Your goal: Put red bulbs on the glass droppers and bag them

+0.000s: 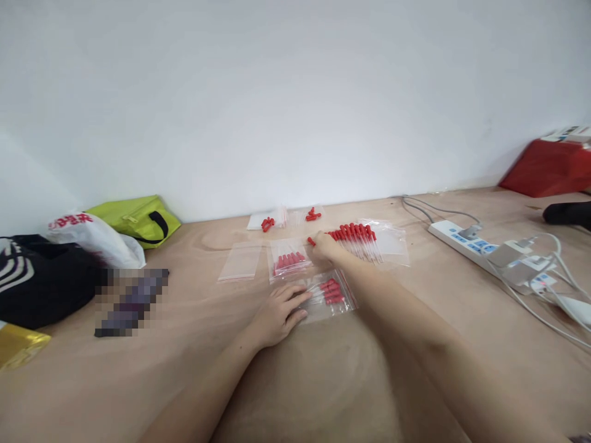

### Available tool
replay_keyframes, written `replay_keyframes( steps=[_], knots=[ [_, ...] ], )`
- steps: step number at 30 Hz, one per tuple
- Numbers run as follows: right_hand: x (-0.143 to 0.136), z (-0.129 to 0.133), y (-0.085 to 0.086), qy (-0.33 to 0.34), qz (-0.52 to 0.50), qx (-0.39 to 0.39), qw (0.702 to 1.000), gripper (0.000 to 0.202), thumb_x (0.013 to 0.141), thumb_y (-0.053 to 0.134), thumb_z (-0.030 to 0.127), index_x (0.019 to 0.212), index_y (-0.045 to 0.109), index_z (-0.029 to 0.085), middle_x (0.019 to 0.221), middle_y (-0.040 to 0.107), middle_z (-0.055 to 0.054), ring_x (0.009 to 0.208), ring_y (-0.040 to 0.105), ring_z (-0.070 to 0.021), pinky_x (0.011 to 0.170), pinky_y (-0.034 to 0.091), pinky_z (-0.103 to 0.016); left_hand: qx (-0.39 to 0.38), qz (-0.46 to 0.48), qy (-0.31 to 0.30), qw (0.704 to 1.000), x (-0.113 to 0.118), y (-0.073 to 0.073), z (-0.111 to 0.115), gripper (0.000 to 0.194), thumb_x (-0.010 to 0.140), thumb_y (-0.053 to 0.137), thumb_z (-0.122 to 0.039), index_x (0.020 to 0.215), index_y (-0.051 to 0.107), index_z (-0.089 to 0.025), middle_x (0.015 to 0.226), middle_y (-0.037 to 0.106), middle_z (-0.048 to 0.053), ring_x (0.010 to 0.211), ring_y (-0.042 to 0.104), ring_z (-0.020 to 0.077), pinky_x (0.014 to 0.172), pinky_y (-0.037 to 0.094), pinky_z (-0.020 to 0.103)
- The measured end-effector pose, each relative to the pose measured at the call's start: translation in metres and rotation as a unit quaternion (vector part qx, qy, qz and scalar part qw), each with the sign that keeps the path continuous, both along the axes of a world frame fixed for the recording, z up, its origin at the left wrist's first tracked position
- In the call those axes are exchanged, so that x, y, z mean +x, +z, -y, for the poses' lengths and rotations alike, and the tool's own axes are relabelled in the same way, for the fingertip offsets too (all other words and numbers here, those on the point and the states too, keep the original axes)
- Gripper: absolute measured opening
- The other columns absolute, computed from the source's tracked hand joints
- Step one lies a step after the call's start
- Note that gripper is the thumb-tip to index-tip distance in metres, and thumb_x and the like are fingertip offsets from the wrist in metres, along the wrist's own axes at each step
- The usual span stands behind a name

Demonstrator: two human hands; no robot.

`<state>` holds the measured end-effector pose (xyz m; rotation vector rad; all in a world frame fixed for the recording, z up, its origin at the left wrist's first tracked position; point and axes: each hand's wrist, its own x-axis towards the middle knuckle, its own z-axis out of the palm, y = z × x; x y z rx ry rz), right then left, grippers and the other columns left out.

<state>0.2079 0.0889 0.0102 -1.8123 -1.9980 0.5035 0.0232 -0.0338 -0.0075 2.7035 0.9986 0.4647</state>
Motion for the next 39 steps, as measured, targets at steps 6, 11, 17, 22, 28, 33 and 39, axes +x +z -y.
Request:
replay_keyframes(
  steps=[6, 11, 17, 22, 28, 33, 39],
  knots=[
    [0.067, 0.034, -0.004, -0.024, -0.19, 0.069, 0.979, 0.061, 0.073, 0.046, 0.019, 0.128, 0.021, 0.009, 0.078, 0.059, -0.006, 0.063, 0.057, -0.0161, 0.059, 0.045, -0.027, 0.003, -0.037, 0.002, 0.999, 0.001, 0.001, 0.001, 0.041, 0.089, 0.039, -0.029, 0.129, 0.039, -0.026, 0.129, 0.043, 0.007, 0.117, 0.039, 0.023, 0.095, 0.035, 0.044],
    [0.101, 0.074, -0.026, -0.119, -0.422, 0.099, 0.893, 0.073, 0.073, 0.044, 0.031, 0.131, 0.002, 0.015, 0.055, 0.043, 0.009, 0.042, 0.046, -0.0117, 0.042, 0.041, -0.024, -0.004, -0.04, 0.01, 0.999, 0.001, 0.002, 0.001, 0.037, 0.089, 0.038, -0.028, 0.126, 0.043, -0.03, 0.128, 0.043, 0.005, 0.117, 0.039, 0.0233, 0.096, 0.034, 0.045],
    [0.088, 0.102, -0.041, -0.094, -0.497, 0.09, 0.858, 0.063, 0.07, 0.053, 0.044, 0.12, 0.02, 0.023, 0.071, 0.044, 0.006, 0.05, 0.051, -0.01, 0.044, 0.046, -0.025, -0.009, -0.042, 0.013, 0.999, 0.002, 0.003, 0.001, 0.035, 0.089, 0.039, -0.027, 0.122, 0.047, -0.031, 0.129, 0.042, 0.004, 0.118, 0.038, 0.0232, 0.096, 0.034, 0.045],
    [0.075, 0.108, -0.039, -0.074, -0.518, 0.082, 0.848, 0.059, 0.07, 0.054, 0.049, 0.114, 0.024, 0.024, 0.071, 0.042, 0.006, 0.054, 0.054, -0.0111, 0.049, 0.05, -0.028, -0.008, -0.036, 0.012, 0.999, 0.002, 0.004, 0.001, 0.036, 0.088, 0.04, -0.027, 0.124, 0.045, -0.031, 0.128, 0.043, 0.004, 0.117, 0.039, 0.0234, 0.096, 0.035, 0.045],
    [0.076, 0.114, -0.036, -0.059, -0.537, 0.056, 0.84, 0.053, 0.071, 0.054, 0.047, 0.11, 0.026, 0.025, 0.07, 0.043, 0.006, 0.052, 0.053, -0.0109, 0.047, 0.048, -0.027, -0.009, -0.028, 0.012, 0.999, 0.002, 0.003, 0.001, 0.035, 0.088, 0.04, -0.028, 0.123, 0.046, -0.03, 0.127, 0.044, 0.005, 0.117, 0.039, 0.0234, 0.096, 0.035, 0.044],
    [0.081, 0.115, -0.035, -0.056, -0.53, 0.042, 0.845, 0.052, 0.068, 0.057, 0.046, 0.107, 0.032, 0.024, 0.069, 0.043, 0.006, 0.051, 0.052, -0.0103, 0.045, 0.047, -0.026, -0.007, -0.032, 0.013, 0.999, 0.002, 0.003, 0.001, 0.036, 0.089, 0.039, -0.028, 0.124, 0.045, -0.032, 0.128, 0.043, 0.003, 0.118, 0.038, 0.0231, 0.097, 0.034, 0.044],
    [0.079, 0.113, -0.035, -0.079, -0.565, 0.004, 0.822, 0.045, 0.067, 0.057, 0.047, 0.102, 0.041, 0.023, 0.067, 0.047, 0.005, 0.056, 0.056, -0.0123, 0.06, 0.051, -0.032, -0.006, -0.032, 0.009, 0.999, 0.002, 0.004, 0.001, 0.035, 0.089, 0.039, -0.028, 0.124, 0.045, -0.031, 0.128, 0.043, 0.003, 0.117, 0.038, 0.0228, 0.097, 0.034, 0.043]
  ],
)
